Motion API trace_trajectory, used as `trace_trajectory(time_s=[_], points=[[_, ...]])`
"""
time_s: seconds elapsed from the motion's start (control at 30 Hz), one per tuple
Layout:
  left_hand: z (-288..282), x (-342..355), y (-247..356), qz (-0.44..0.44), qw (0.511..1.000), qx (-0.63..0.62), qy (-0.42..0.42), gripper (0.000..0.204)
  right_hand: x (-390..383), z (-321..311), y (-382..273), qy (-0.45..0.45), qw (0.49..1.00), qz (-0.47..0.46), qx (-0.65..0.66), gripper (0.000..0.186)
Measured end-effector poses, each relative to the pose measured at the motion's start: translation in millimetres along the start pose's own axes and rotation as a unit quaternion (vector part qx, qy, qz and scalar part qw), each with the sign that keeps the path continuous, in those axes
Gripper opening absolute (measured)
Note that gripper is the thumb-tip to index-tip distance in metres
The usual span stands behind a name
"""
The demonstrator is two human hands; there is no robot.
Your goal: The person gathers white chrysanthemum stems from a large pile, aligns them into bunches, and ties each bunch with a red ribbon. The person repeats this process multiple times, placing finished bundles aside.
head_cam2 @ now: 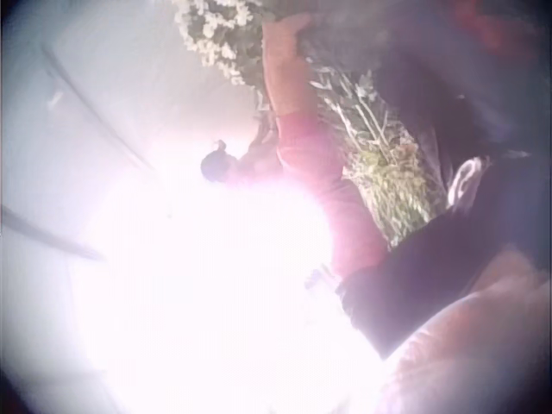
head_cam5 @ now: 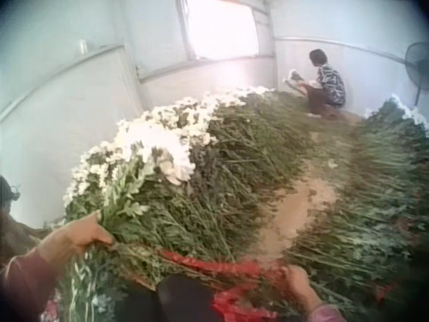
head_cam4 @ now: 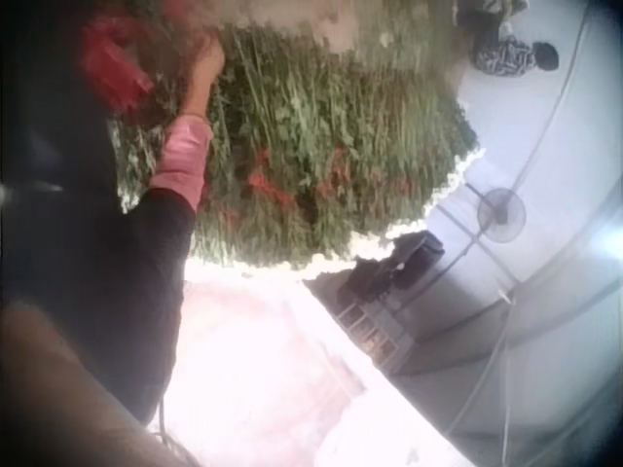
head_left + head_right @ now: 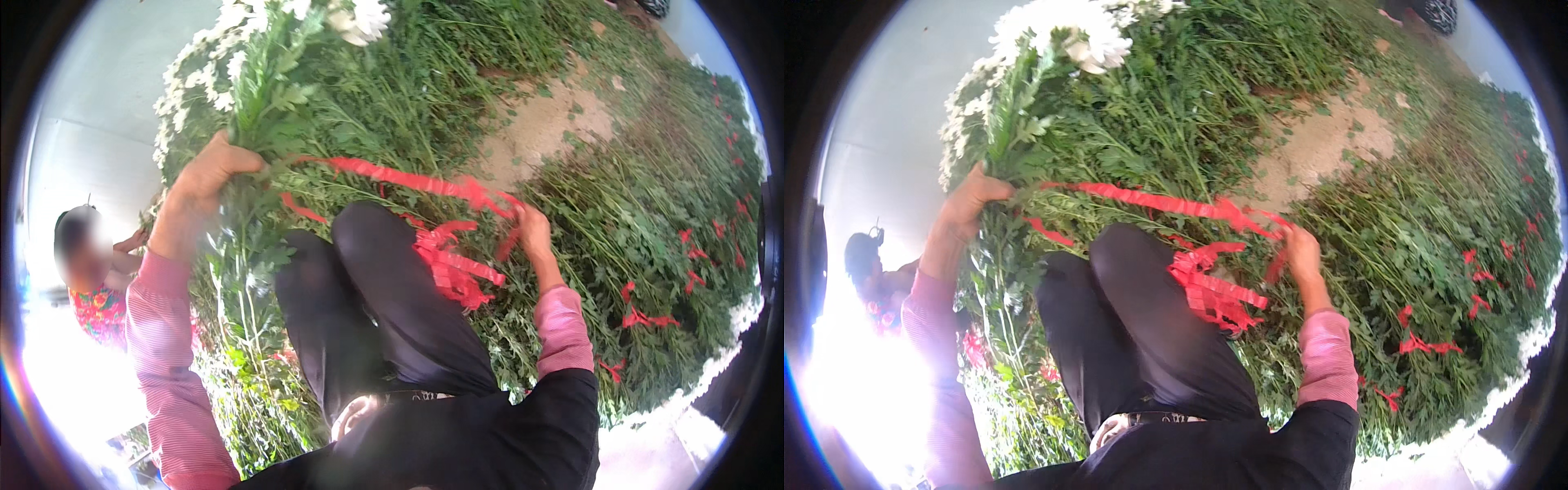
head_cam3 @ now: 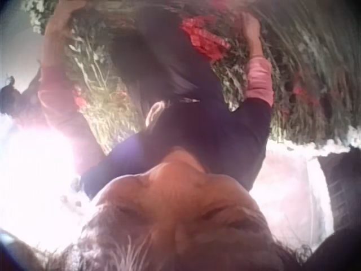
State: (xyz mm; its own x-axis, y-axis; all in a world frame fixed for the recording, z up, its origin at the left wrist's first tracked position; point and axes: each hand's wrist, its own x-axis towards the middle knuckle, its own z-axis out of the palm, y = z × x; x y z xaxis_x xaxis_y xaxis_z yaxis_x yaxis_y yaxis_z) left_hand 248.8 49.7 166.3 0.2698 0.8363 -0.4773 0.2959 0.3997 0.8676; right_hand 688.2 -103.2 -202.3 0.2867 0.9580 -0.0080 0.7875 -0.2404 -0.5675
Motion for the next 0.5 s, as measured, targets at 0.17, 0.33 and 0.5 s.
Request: trace_trajectory(time_s=[0.17,0.33,0.5], points=[[-56.2,-30.2,19.1,0.038,0.998,0.045,0.039,0.053,-24.0,35.3,84.6,-0.146,0.976,0.074,-0.146,0.04],[-47.6,-52.1,19.5,0.012,0.997,0.063,0.036,0.048,4.6,-71.1,-72.3,-0.259,0.923,-0.008,-0.284,0.055],[-21.3,-45.1,15.0,-0.015,0.997,0.069,-0.009,0.042,2.1,-99.1,-200.4,0.023,0.971,-0.228,-0.063,0.075]])
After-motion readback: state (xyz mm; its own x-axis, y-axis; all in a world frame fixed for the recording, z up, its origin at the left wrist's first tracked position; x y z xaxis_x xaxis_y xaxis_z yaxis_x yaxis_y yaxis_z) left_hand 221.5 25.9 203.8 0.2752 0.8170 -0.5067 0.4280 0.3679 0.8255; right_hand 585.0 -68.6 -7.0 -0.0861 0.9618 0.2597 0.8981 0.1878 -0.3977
